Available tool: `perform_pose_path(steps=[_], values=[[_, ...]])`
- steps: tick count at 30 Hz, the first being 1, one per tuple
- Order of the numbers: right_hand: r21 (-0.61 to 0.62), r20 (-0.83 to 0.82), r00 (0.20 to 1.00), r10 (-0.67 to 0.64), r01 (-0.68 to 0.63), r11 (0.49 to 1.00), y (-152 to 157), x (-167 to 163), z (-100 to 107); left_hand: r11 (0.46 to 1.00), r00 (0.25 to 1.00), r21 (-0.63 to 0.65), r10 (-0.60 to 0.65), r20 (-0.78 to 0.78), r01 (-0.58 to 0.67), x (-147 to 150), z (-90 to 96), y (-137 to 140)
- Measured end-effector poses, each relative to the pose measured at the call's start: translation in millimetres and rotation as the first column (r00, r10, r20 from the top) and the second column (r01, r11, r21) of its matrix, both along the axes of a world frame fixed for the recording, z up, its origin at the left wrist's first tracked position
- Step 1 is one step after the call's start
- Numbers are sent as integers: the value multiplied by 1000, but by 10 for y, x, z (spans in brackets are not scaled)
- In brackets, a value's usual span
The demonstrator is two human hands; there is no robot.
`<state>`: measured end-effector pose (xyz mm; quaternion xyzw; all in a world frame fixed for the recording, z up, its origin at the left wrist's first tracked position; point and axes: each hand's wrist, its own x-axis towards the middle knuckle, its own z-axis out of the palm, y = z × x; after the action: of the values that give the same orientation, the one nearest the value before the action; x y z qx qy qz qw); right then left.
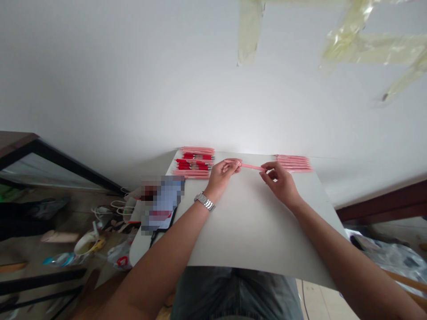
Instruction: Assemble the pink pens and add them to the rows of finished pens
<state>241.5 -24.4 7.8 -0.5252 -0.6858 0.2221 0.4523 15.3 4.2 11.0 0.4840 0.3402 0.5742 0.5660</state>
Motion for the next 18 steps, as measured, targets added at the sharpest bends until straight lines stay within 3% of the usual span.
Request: perform_pose_path(steps=[13, 18], values=[[-70, 26, 995, 95, -93, 993, -35, 9, 56, 999, 999, 18, -31, -18, 31, 2, 14, -12], [-23, -34, 999, 37, -38, 999, -11, -6, 4, 1000, 1000, 12, 14, 4, -14, -5, -13, 15]])
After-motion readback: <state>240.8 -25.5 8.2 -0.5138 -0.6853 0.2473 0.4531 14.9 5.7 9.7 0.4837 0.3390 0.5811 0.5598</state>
